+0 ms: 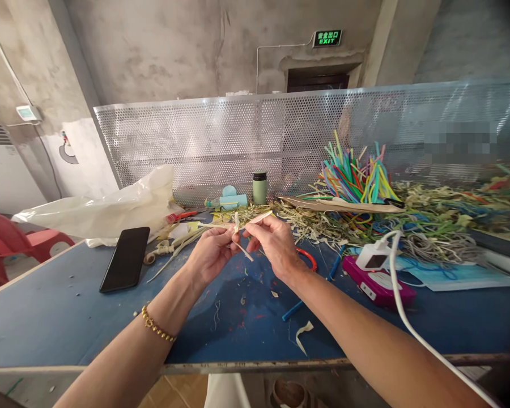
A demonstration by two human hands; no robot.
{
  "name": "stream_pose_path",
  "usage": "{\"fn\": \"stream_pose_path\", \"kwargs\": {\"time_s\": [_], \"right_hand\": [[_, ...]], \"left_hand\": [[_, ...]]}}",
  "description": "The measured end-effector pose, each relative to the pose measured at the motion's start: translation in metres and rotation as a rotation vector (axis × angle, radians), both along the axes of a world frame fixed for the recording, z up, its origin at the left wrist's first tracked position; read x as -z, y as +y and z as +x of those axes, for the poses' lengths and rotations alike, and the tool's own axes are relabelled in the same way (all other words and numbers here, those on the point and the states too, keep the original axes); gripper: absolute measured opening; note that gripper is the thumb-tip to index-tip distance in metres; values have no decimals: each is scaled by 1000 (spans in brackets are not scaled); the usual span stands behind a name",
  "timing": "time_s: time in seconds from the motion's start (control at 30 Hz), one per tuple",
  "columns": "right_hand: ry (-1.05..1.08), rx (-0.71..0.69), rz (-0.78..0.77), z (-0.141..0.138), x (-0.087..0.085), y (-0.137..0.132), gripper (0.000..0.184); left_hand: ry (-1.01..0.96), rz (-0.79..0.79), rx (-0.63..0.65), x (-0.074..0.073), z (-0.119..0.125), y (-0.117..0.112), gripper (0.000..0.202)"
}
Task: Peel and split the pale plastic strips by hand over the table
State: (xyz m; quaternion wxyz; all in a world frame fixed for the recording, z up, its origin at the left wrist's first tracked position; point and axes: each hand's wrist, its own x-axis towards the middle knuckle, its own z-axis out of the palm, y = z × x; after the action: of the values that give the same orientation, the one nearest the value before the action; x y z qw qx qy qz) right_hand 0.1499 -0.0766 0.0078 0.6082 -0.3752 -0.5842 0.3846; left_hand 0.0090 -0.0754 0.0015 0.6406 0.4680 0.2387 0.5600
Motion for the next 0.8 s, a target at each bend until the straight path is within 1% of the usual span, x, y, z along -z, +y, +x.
{"fn": "stream_pose_path", "kwargs": {"time_s": [0.07, 0.13, 0.23, 0.37, 0.47, 0.57, 0.7, 0.8], "right_hand": [[-10, -28, -31, 0, 1, 1, 11], [-6, -66, -86, 1, 3, 2, 6], [52, -142, -151, 3, 5, 6, 4], [151, -331, -199, 7, 3, 9, 4], [190, -409, -216, 11, 0, 8, 10], [154, -402, -165, 12, -1, 7, 18], [53, -302, -47, 12, 4, 9, 25], [34, -242, -29, 12, 6, 12, 28]], "left_hand": [[69, 58, -26, 1, 1, -1, 19], [165, 143, -81, 3, 3, -2, 23], [266, 235, -140, 4, 7, -4, 26], [271, 221, -124, 5, 8, -5, 27], [241, 177, -126, 5, 7, -3, 24], [229, 138, -143, 6, 6, -1, 21], [215, 115, -108, 4, 5, -4, 22], [197, 127, -66, 2, 6, -7, 27]]}}
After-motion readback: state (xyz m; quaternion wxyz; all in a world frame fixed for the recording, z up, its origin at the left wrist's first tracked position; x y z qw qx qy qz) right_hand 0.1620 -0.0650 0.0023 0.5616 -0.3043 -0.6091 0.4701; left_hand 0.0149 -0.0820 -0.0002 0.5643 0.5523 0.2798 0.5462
